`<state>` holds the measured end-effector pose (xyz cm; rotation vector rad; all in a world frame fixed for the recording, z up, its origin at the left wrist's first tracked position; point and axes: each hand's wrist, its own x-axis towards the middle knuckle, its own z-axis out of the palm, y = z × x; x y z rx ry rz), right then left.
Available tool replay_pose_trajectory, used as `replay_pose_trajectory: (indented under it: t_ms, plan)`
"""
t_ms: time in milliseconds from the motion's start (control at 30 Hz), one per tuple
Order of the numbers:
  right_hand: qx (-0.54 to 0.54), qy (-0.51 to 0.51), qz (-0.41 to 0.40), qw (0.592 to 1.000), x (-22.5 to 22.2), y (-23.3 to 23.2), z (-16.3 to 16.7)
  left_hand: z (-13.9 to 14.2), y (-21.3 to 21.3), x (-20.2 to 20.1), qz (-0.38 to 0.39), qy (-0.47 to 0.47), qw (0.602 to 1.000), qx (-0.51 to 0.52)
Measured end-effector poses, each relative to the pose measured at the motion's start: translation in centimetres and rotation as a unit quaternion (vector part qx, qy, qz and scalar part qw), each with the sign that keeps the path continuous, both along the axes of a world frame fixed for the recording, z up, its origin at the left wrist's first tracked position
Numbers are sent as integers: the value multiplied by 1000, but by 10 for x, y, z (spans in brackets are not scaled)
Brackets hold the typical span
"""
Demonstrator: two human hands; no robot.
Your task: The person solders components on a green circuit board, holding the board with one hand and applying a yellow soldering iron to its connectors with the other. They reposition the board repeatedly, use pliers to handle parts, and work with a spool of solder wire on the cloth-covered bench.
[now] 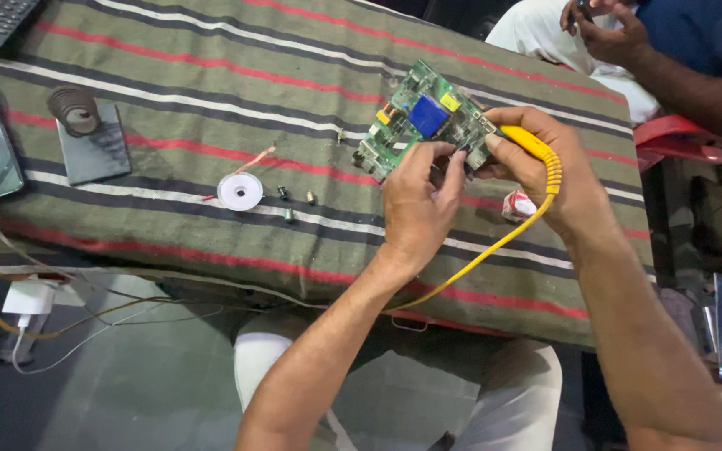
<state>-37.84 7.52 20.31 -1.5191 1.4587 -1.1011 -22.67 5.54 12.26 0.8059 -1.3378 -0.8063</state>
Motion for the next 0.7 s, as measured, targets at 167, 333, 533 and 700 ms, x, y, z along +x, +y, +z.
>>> replay_pose_trajectory:
  t_ms: [167,333,533,700]
  plan:
    - [0,-21,1,1000,-2,2,-2,0,1,-3,-17,15,999,31]
    - [-3,-31,-2,1000,-4,7,-3,-2,1,-5,-56,49,995,69]
    - [2,-47,-16,999,-4,8,-7,0,4,-4,-84,76,990,89]
    - [-3,-48,-22,999,-5,10,-11,3,13,-4,-39,50,996,55]
